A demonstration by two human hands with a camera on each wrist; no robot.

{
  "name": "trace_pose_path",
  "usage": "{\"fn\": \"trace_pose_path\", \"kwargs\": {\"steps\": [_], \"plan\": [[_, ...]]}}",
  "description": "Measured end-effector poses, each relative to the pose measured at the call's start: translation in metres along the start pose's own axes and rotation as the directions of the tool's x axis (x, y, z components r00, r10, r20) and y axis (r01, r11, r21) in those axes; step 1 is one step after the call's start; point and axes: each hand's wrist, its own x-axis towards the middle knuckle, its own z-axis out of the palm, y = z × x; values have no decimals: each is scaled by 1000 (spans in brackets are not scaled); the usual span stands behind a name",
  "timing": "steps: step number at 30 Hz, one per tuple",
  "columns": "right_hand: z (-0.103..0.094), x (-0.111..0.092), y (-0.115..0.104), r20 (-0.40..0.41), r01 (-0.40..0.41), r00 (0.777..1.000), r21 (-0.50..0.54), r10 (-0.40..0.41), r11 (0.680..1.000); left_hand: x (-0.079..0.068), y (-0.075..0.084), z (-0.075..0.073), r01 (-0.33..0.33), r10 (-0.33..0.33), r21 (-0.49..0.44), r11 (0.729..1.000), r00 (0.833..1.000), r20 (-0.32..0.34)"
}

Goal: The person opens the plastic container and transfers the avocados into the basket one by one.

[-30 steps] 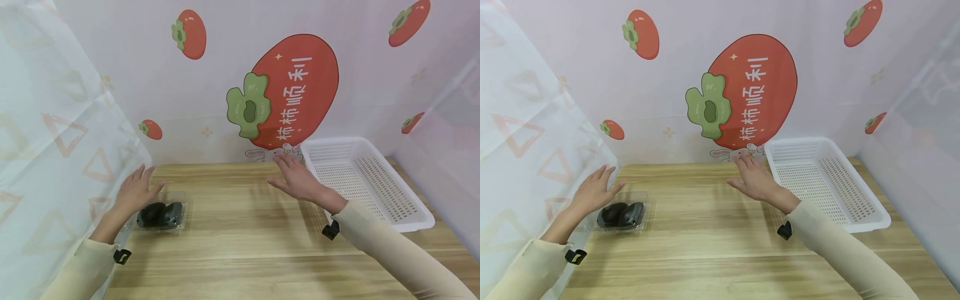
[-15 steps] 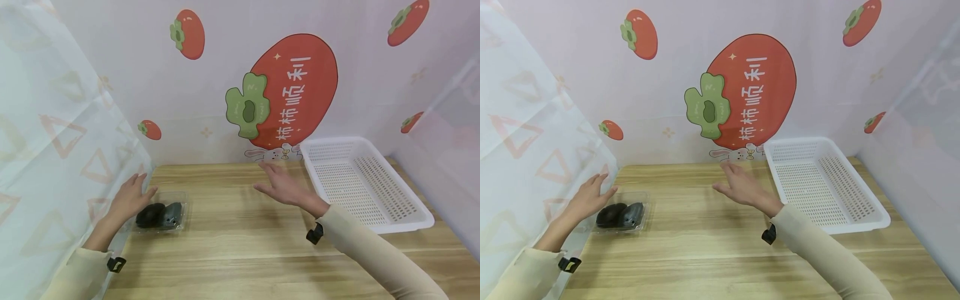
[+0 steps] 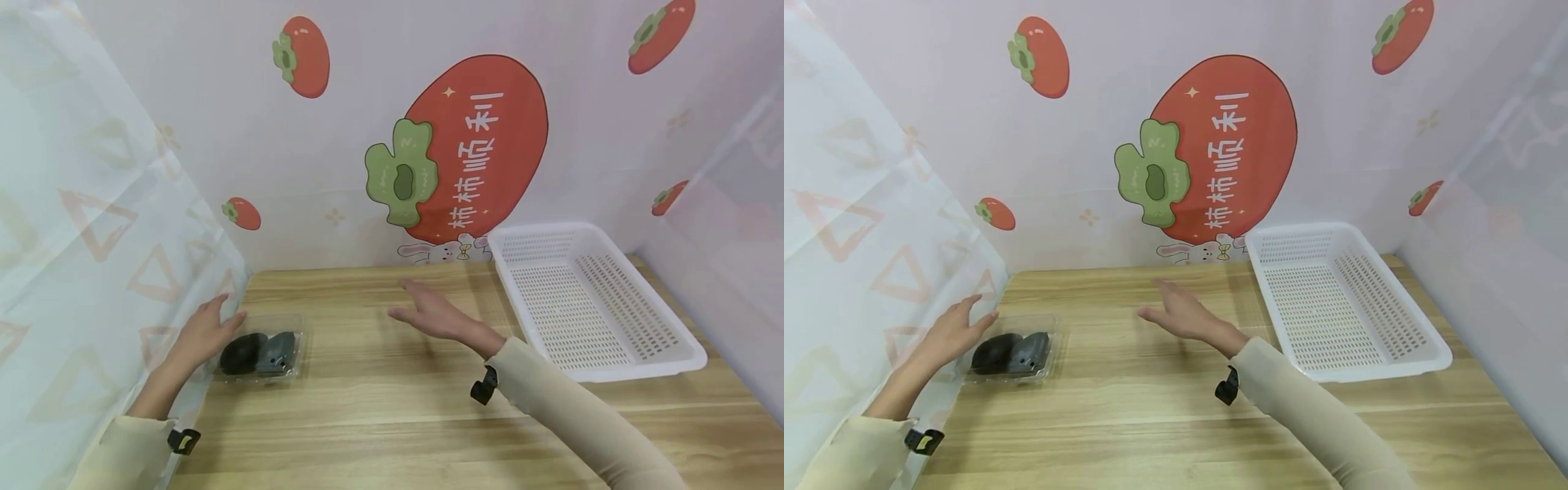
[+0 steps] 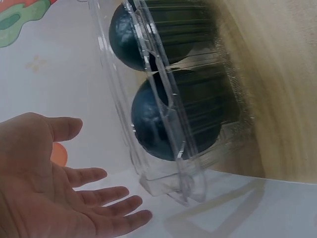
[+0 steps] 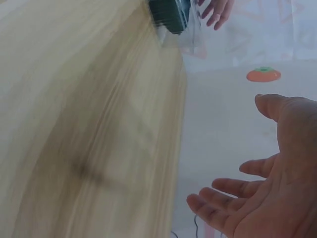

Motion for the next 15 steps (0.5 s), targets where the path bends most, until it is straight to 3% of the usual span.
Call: {"fn": "trace_pose_path", "kwargs": {"steps": [8, 15], "plan": [[27, 12, -12, 91, -31, 996, 221, 11, 975, -2, -8, -1, 56, -50, -76, 996, 995, 82], [52, 26, -28, 220, -105, 975, 343, 29, 933, 0, -12, -5, 112, -85, -125, 986, 975, 204]]}}
